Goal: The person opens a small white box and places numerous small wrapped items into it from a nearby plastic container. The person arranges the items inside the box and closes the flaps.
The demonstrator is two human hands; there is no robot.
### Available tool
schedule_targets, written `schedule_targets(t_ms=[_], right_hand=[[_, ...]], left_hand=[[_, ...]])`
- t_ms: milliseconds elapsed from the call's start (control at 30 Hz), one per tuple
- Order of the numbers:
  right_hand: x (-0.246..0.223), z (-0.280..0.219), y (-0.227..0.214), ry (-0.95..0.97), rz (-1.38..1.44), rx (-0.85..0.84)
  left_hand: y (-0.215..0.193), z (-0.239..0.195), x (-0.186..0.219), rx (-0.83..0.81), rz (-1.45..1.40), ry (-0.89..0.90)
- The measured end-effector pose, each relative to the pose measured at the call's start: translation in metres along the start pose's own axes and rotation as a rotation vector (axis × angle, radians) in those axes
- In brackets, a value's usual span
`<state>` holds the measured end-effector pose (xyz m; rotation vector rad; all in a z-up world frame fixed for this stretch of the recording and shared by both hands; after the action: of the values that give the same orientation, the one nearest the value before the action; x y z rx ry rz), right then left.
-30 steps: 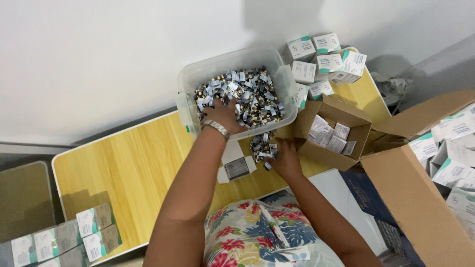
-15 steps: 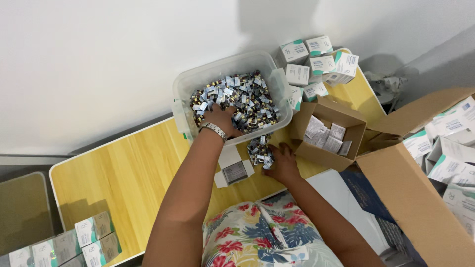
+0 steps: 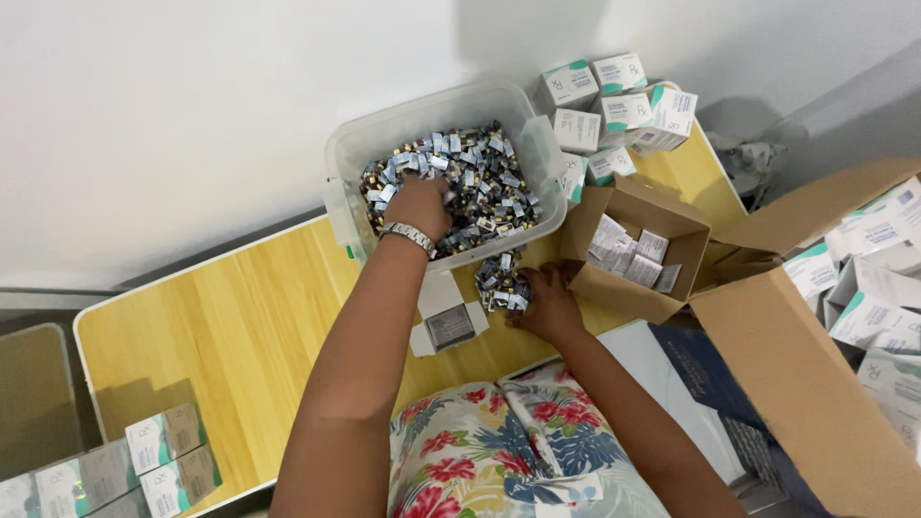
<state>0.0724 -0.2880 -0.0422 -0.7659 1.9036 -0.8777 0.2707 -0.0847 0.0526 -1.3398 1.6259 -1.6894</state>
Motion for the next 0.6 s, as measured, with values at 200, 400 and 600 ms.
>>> schedule_targets(t_ms=[200, 400, 600], right_hand=[[-0.006, -0.004, -0.007, -0.063, -0.005, 0.001], [-0.002, -0.002, -0.006, 0.006, -0.046, -0.080], [-0.009, -0.001, -0.013, -0.074, -0.068, -0.043]], left_hand=[[-0.012, 0.007, -0.025, 0.334, -0.432, 0.076], [-0.004, -0.013, -0.036, 0.091, -1.435, -0.242], [-0.051, -0.048, -0.015, 0.220, -1.672, -0.282]])
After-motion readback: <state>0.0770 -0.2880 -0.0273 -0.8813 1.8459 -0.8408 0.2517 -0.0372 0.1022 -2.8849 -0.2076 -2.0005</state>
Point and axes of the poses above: each hand's wrist, its own z-axis towards the middle knuckle, its own y-axis out of the palm, x = y × z, the point moved 7 cm from there along z, towards the middle knuckle, and after that the axes turned 12 degrees about y, right-handed, at the moved point
